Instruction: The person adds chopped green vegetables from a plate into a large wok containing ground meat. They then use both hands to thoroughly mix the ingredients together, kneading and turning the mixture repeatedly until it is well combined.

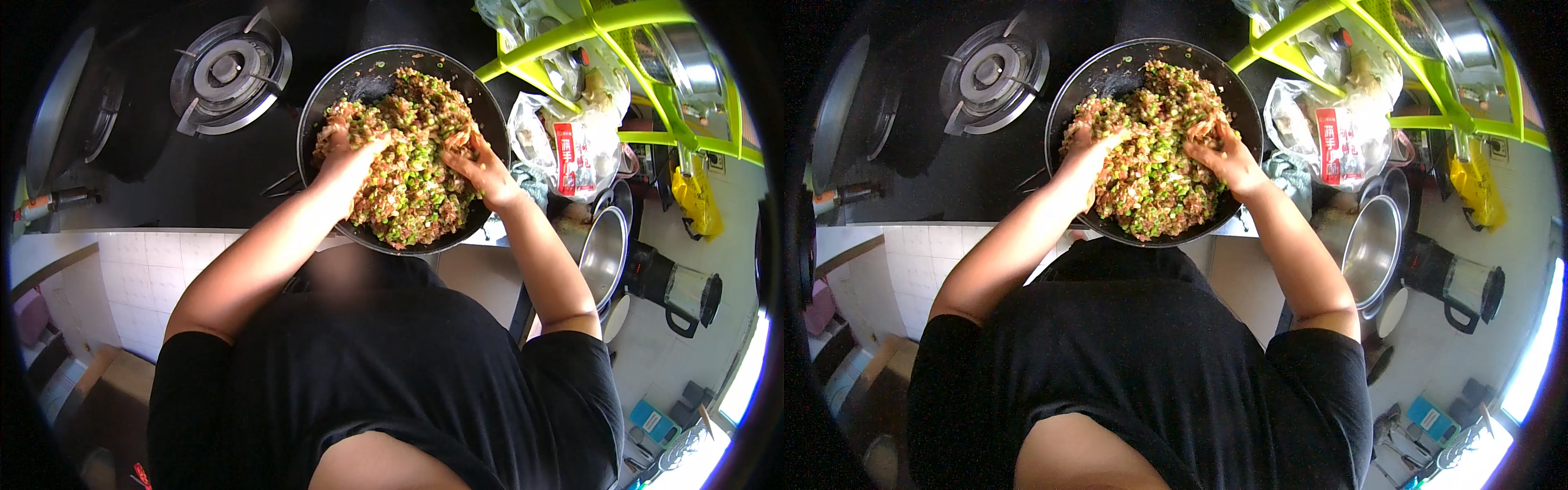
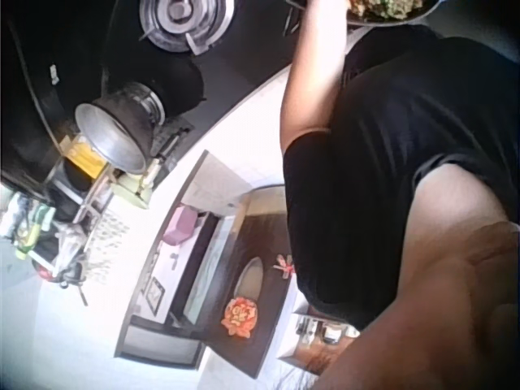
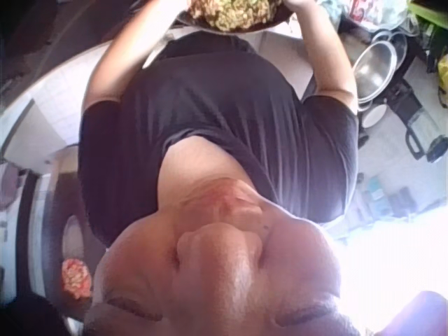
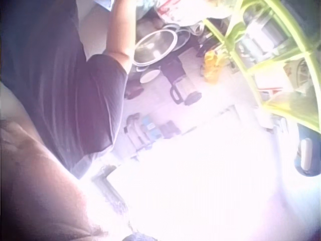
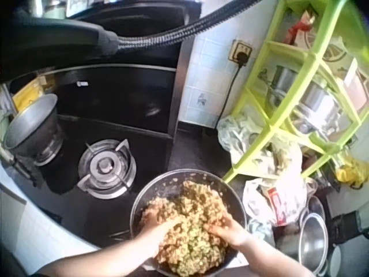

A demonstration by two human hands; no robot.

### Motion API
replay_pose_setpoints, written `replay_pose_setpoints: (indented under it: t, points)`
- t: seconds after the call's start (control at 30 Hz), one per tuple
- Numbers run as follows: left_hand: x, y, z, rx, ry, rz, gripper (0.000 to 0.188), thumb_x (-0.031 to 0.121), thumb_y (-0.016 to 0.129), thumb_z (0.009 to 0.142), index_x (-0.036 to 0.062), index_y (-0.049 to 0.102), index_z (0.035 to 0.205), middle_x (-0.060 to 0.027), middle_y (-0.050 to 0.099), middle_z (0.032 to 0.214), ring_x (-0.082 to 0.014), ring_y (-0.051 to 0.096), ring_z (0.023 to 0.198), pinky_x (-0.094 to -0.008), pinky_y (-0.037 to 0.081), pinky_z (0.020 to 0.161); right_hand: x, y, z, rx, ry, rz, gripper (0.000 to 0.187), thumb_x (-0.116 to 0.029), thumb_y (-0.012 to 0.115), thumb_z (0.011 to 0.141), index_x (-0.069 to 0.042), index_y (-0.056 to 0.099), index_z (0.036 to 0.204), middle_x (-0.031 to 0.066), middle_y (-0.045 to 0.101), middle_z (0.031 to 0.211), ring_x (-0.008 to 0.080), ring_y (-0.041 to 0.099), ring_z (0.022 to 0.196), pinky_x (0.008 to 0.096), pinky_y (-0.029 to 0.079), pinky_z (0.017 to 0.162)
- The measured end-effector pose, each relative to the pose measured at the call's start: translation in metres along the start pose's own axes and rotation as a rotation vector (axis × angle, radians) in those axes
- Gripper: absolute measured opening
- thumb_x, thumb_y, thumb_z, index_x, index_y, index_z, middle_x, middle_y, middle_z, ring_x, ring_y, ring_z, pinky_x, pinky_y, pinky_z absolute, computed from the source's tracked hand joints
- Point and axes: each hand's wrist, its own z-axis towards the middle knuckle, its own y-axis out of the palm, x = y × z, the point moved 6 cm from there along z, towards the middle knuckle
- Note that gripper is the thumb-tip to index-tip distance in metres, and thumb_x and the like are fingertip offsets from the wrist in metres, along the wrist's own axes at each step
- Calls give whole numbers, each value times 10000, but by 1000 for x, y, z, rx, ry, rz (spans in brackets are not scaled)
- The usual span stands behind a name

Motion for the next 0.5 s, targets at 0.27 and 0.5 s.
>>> replay_pose_setpoints:
  t: [0.27, 0.5]
  points:
    - [-13, 32, 28, -242, -343, -200, 351, 216, 561, 797, 25, 532, 1089, -110, 585, 1044, -203, 566, 943, -346, 459, 840, 19, 18, 50, -224, 145, 536, 558, -117, 694, 691, -10, 443, 1178, 127, 561, 1091, 227, 552, 985, 379, 443, 868]
    - [17, 32, 20, -205, 67, 32, 328, 4, 589, 718, -22, 552, 1043, -107, 607, 985, -190, 601, 847, -311, 494, 760, -16, 12, 36, -221, -32, 325, 528, 16, 623, 665, 22, 445, 1162, 137, 571, 1063, 216, 573, 937, 350, 472, 819]
